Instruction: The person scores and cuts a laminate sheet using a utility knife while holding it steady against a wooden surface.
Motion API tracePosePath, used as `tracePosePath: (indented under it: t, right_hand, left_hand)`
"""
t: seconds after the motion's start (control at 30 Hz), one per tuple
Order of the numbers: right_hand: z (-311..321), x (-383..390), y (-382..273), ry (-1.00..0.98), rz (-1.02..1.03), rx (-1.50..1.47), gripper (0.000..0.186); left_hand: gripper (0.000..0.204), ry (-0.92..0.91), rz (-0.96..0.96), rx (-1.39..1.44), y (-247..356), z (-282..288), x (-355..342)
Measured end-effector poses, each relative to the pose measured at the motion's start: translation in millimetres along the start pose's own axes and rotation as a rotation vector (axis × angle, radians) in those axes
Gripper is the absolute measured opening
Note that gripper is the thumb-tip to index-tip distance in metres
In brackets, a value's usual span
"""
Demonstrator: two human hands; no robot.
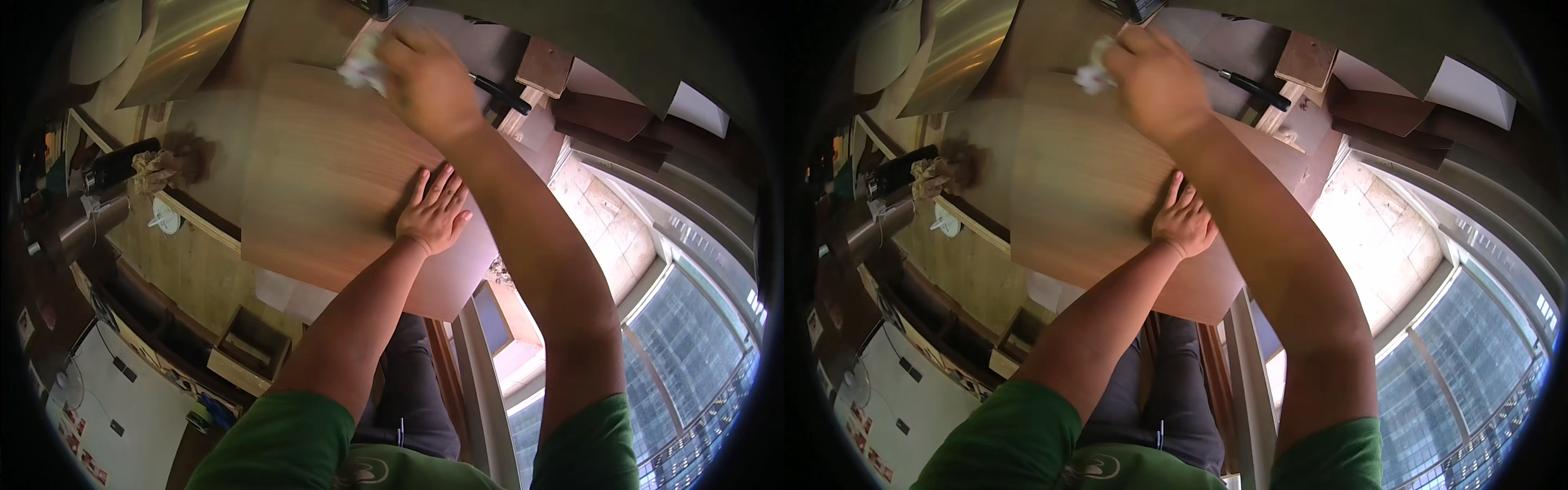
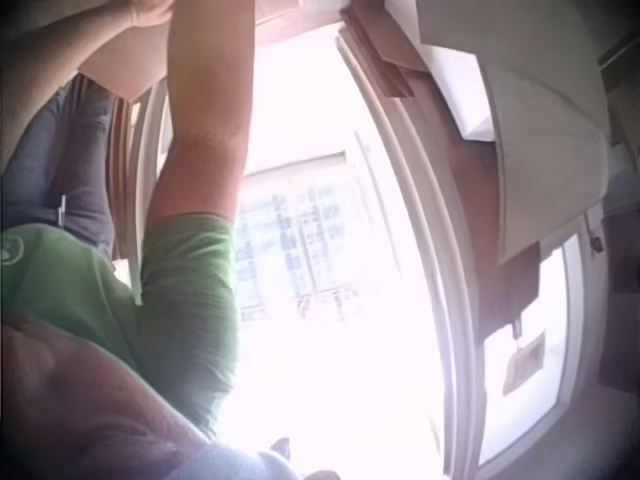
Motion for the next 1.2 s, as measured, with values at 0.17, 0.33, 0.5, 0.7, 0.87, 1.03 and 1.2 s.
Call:
tracePosePath:
  t: [0.17, 0.33, 0.5, 0.7, 0.87, 1.03, 1.2]
  right_hand:
    - [-26, -16, 34, -0.469, -0.445, 0.121, 0.060]
    - [-4, 73, 132, -0.418, -0.355, 0.569, 0.048]
    - [-17, 84, 153, -0.545, -0.351, 0.632, 0.044]
    - [37, 118, 129, -0.293, -0.563, 0.275, 0.027]
    - [110, 232, 70, -0.068, -1.547, -0.767, 0.025]
    - [173, 334, -7, 0.200, -1.650, -0.670, 0.023]
    - [166, 479, -85, 0.354, -2.086, -0.428, 0.024]
  left_hand:
    - [0.067, 0.041, 0.013, -0.043, -10, -4, 7]
    - [0.064, 0.303, -0.017, 0.060, -3, 4, 3]
    - [0.064, 0.325, -0.027, 0.050, -2, 8, 2]
    - [0.063, 0.369, -0.025, 0.060, -4, 11, 3]
    - [0.068, 0.379, -0.024, 0.037, -2, 10, 2]
    - [0.075, 0.357, -0.026, 0.054, -3, 8, 2]
    - [0.092, 0.295, -0.039, -0.016, -1, 1, 2]
Point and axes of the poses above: each hand's wrist, its own x-axis away from the middle knuckle, its own z-axis out of the back of the hand, y = z × x, the point moved 9 cm from there along -x, towards the middle knuckle, and after that the axes turned 13 degrees about y, right-handed, at the moved point
